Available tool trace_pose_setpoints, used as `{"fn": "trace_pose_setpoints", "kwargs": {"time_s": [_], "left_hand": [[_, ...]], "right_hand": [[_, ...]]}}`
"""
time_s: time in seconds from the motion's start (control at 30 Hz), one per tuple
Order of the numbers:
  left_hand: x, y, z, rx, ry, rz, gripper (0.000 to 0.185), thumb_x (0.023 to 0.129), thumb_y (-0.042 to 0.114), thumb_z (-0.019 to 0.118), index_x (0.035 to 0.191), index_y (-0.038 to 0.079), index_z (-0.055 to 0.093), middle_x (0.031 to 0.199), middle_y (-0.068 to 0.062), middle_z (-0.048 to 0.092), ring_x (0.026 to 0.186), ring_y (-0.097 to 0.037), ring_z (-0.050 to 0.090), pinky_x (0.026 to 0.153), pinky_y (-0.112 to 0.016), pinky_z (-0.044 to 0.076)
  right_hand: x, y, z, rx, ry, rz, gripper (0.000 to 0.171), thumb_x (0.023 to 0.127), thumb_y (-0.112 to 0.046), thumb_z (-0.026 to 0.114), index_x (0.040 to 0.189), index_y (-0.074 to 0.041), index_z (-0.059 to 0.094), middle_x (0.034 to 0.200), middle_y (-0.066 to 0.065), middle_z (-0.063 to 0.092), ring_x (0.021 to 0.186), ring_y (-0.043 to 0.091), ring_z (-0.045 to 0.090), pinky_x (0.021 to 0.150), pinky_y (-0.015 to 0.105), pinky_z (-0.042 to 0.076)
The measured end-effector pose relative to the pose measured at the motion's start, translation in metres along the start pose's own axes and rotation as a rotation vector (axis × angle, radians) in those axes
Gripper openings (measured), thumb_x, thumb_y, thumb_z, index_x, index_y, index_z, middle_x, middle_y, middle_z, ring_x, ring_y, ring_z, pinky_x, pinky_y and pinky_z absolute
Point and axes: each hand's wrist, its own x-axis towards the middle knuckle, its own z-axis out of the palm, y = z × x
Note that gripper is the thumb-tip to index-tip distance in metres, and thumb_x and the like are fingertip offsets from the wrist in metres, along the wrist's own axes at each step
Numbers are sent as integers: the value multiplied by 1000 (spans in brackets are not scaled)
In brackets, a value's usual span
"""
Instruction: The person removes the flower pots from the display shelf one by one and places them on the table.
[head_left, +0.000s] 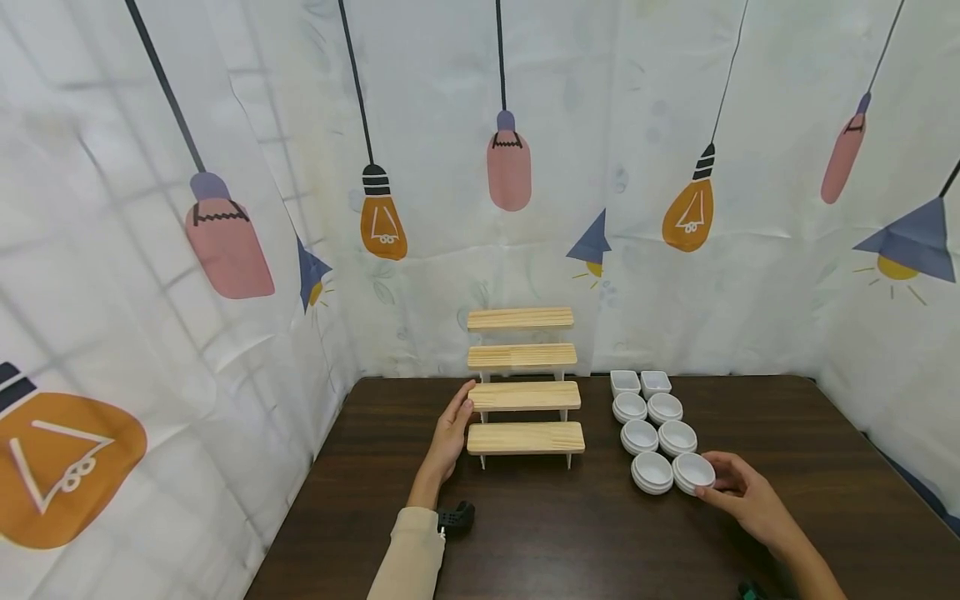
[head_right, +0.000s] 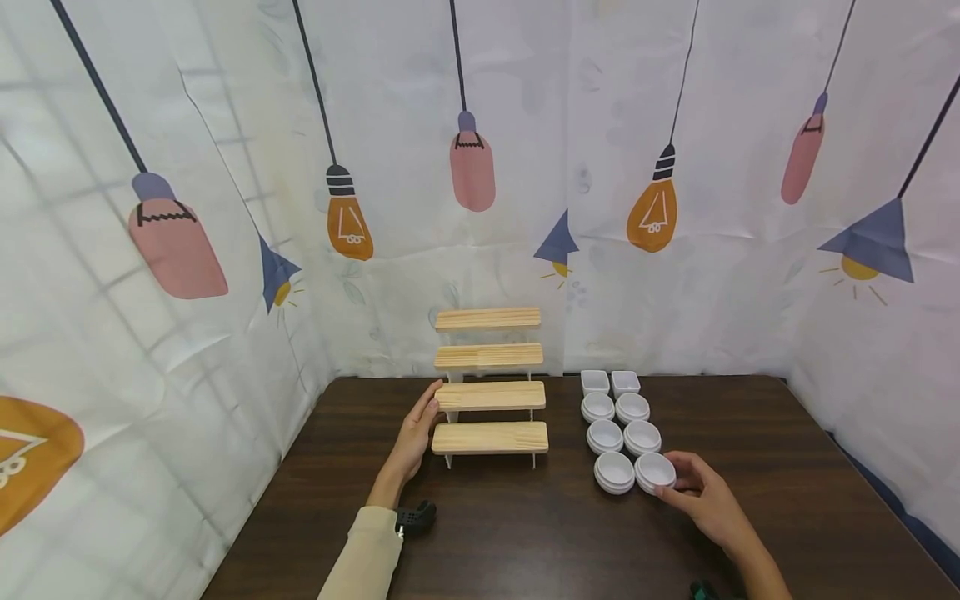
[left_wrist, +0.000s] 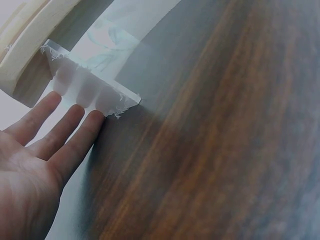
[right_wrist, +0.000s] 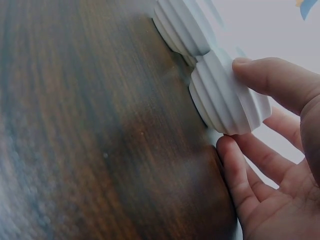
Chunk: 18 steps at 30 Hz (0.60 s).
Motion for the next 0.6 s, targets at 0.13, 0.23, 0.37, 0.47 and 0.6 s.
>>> {"fn": "trace_pose_setpoints", "kwargs": {"time_s": [0.13,0.23,0.37,0.47,0.6], "left_hand": [[0,0,0,13,-4,7,52,110,43,42,160,29,35,167,-4,33,148,-35,38,115,-60,37],[0,-1,0,15,-4,3,54,110,43,41,161,27,34,167,-5,33,147,-37,39,114,-59,38],[0,0,0,6,0,-7,53,110,43,42,160,30,35,166,-3,34,146,-36,41,111,-57,42],[-1,0,1,2,1,2,51,110,43,42,159,33,36,166,-2,34,147,-35,40,114,-58,39],[0,0,1,1,5,2,50,109,44,43,158,36,38,166,-1,35,148,-34,40,116,-60,35]], "right_hand": [[0,1,0,3,1,-1,55,91,-19,79,138,-2,54,114,-19,62,88,0,60,72,23,52],[1,1,0,4,1,5,56,91,-19,80,138,-3,54,114,-19,62,88,0,60,72,23,52],[1,-1,0,-4,-1,19,57,91,-21,80,138,-3,54,116,-15,62,89,0,60,73,24,53],[0,-2,0,-14,-2,29,57,91,-22,80,138,-3,54,118,-10,63,89,0,60,73,24,52],[0,-2,0,-17,2,22,56,91,-21,80,137,-2,54,119,-5,65,89,-1,60,73,24,52]]}}
